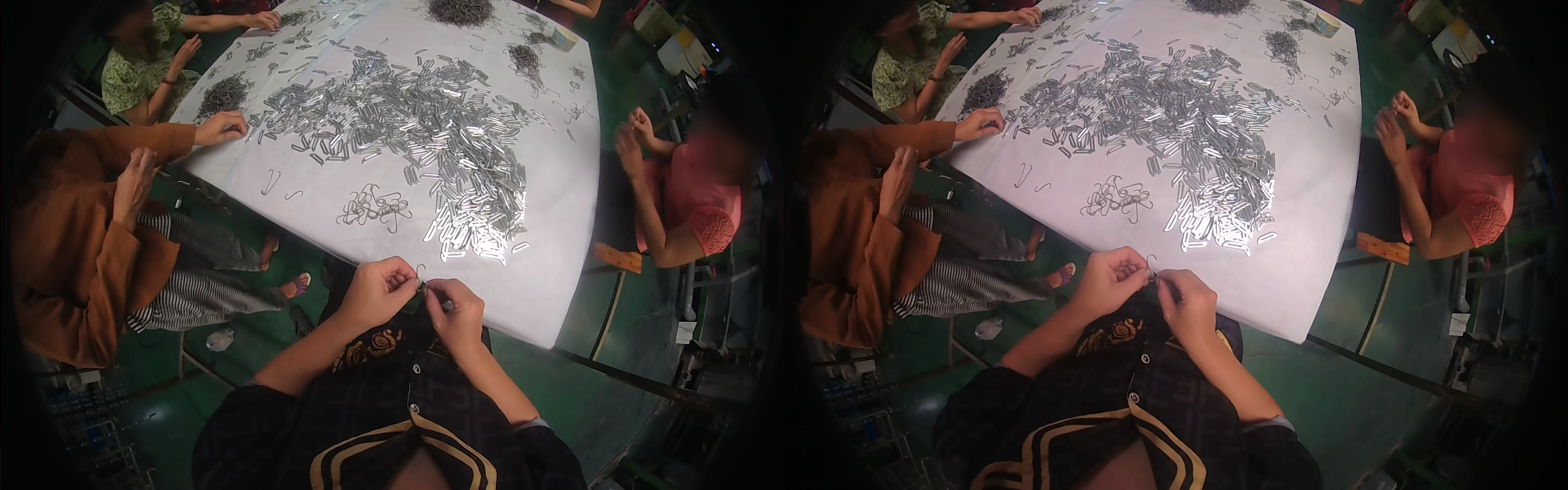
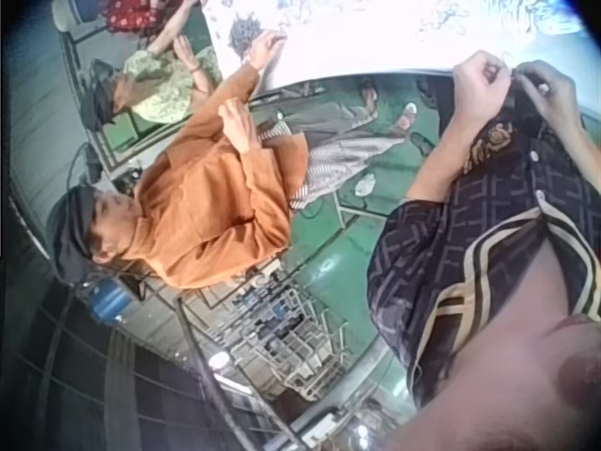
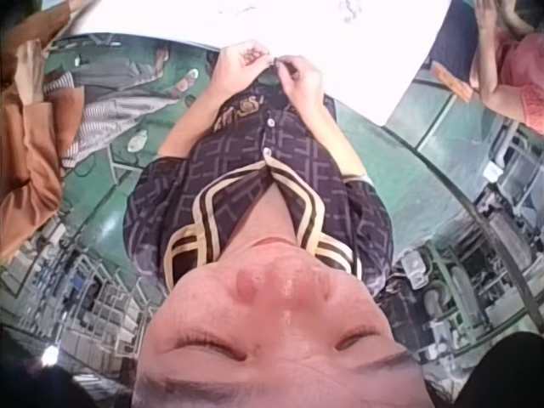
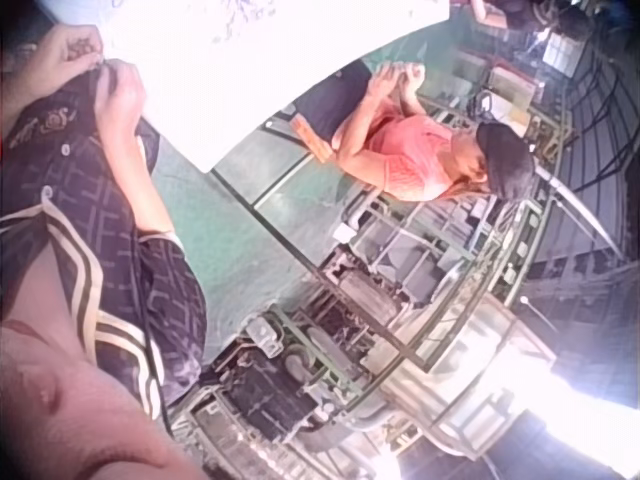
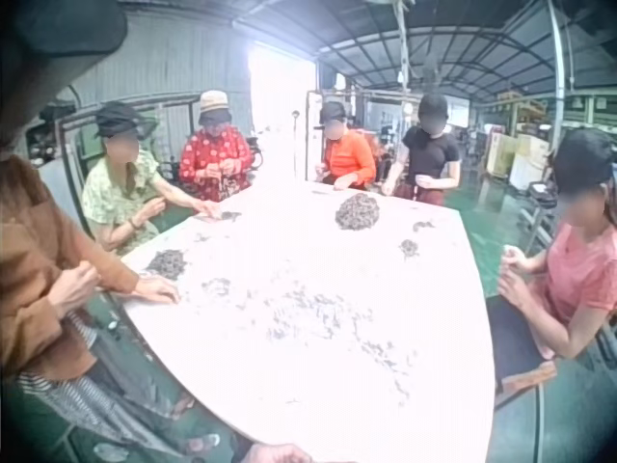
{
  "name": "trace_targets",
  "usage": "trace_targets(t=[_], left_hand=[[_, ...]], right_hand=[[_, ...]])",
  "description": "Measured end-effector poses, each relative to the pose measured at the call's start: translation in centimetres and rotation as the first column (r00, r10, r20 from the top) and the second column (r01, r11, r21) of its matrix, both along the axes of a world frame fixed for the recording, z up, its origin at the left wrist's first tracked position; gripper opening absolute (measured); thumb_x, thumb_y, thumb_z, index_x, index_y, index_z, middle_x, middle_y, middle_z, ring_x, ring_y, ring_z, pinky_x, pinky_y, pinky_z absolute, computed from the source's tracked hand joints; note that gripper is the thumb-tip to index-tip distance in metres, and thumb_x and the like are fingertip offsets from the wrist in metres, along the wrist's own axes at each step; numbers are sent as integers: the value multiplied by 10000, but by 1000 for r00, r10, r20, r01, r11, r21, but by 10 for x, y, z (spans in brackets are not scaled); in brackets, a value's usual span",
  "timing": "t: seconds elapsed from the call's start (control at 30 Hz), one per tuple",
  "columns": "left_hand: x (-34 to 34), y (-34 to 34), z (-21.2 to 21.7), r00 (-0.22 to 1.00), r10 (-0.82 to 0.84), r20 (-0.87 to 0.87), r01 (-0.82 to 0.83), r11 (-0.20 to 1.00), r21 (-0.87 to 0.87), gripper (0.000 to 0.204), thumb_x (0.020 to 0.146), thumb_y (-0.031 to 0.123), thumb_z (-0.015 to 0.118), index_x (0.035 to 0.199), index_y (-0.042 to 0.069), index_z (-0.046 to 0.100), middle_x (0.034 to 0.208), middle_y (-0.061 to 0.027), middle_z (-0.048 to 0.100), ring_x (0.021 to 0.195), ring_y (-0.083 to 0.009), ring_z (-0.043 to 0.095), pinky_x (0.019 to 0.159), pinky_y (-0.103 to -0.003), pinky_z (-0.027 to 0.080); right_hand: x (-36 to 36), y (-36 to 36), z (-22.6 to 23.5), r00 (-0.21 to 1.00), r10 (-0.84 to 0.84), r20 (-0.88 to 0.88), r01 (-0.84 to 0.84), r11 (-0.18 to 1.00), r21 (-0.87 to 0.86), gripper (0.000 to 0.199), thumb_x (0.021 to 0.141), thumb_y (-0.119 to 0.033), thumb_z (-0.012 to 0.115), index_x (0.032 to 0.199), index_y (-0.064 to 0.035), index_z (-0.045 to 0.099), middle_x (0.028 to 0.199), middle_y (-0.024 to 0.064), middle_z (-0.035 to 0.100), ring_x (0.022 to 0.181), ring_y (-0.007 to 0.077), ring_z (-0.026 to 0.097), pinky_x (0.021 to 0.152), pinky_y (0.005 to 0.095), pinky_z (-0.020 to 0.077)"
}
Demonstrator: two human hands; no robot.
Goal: The person sits at a large white table with several others, picking up small silver metal pieces and thin wire loops from a central pile. They insert the wire loops into the metal pieces by hand and place the assembled units into a growing pile on the table. The process is repetitive and involves fine motor manipulation of small parts.
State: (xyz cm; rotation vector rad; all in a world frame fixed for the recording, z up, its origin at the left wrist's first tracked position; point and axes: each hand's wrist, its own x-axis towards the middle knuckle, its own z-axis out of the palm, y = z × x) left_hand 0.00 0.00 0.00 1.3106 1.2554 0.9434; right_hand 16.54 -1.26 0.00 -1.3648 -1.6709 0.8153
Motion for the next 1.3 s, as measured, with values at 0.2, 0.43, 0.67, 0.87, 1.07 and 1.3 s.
trace_targets(t=[0.2, 0.43, 0.67, 0.87, 1.07, 1.3], left_hand=[[-7, -1, 12, 999, -46, -13, 47, 997, 68, 50, 846, 9, 623, 882, -16, 599, 797, -42, 648, 622, -51, 552, 560, -215, 440], [0, -8, 7, 986, -169, -5, 163, 942, 294, 83, 866, -3, 571, 946, 19, 563, 945, -63, 658, 772, -148, 593, 653, -266, 455], [-1, -6, 11, 979, -197, -50, 202, 916, 346, 83, 875, -21, 547, 951, 11, 550, 963, -82, 662, 793, -127, 601, 673, -245, 452], [-1, -8, 11, 982, -182, -57, 191, 927, 323, 79, 864, -16, 559, 936, 15, 558, 941, -82, 648, 787, -154, 605, 660, -266, 463], [3, -10, 9, 982, -176, -65, 188, 933, 307, 92, 859, -19, 568, 942, 21, 566, 944, -73, 647, 779, -151, 603, 657, -266, 459], [9, -6, 10, 980, -128, -151, 174, 922, 347, 81, 842, 14, 599, 897, 6, 539, 840, -132, 599, 749, -283, 614, 640, -356, 477]], right_hand=[[-7, -2, -3, 998, 49, -43, -48, 999, 17, 114, 751, 5, 694, 860, -16, 665, 791, 140, 658, 691, 295, 659, 616, 337, 517], [54, 22, -14, 991, -20, 133, -7, 980, 198, 120, 776, -48, 686, 887, -7, 665, 837, 144, 647, 762, 322, 630, 683, 393, 509], [131, 73, -45, 775, -287, 564, 132, 945, 300, 212, 796, -4, 637, 1007, -8, 661, 994, 131, 593, 902, 292, 560, 803, 407, 461], [138, 82, -42, 811, -248, 530, 234, 968, 94, 154, 790, -13, 659, 942, 6, 644, 893, 128, 609, 771, 293, 584, 736, 394, 480], [83, 49, -28, 914, -232, -333, 109, 930, -350, 128, 851, -36, 672, 950, 41, 645, 771, 51, 646, 664, 107, 586, 591, 235, 462], [19, 17, 4, 752, -197, -630, -112, 903, -415, 127, 859, -38, 674, 938, 59, 654, 778, 94, 676, 693, 132, 651, 647, 249, 527]])
